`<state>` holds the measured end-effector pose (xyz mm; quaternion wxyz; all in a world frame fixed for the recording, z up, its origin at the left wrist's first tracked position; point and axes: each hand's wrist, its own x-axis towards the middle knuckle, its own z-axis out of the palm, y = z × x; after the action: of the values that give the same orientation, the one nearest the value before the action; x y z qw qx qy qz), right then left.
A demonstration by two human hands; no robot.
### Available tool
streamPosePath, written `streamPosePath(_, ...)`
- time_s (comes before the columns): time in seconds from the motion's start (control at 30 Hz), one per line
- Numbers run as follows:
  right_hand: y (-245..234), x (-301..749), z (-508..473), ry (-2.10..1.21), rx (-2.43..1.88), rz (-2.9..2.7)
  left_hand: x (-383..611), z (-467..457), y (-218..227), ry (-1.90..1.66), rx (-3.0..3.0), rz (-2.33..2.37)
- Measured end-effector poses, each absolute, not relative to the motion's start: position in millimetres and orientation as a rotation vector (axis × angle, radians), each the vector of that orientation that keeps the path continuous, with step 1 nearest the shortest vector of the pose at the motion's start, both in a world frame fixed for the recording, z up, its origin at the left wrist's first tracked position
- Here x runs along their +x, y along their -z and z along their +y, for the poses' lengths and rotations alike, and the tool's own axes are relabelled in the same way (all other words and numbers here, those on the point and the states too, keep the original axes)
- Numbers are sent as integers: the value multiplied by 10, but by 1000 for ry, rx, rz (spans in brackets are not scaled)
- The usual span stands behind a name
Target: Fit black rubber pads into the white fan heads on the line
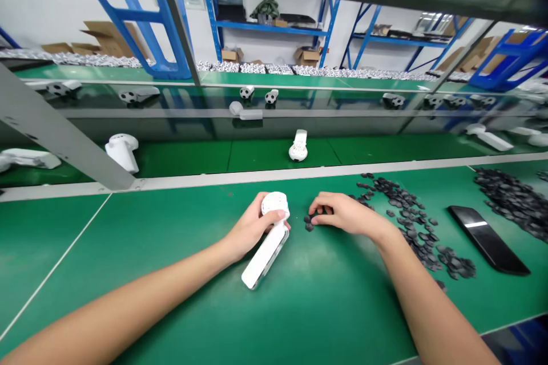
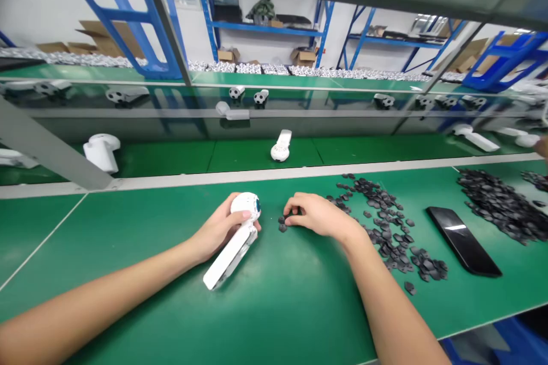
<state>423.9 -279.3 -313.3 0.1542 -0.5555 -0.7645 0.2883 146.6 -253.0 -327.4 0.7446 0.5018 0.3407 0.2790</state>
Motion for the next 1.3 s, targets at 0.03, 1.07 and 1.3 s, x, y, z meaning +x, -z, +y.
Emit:
streamPosePath(0.03, 3124, 4231, -2793, -839, -1584, -2185, 1458, -2498, 3282, -620, 1132, 769)
streamPosePath(1.07, 3119, 3423, -3072, -661, -1591, -1920, 1377, -2496, 3216, -552, 1631, 820)
streamPosePath(1.3, 3070, 3559, -2972, -683, -1512, -1951, 1398, -2398, 3262, -648, 1462, 750)
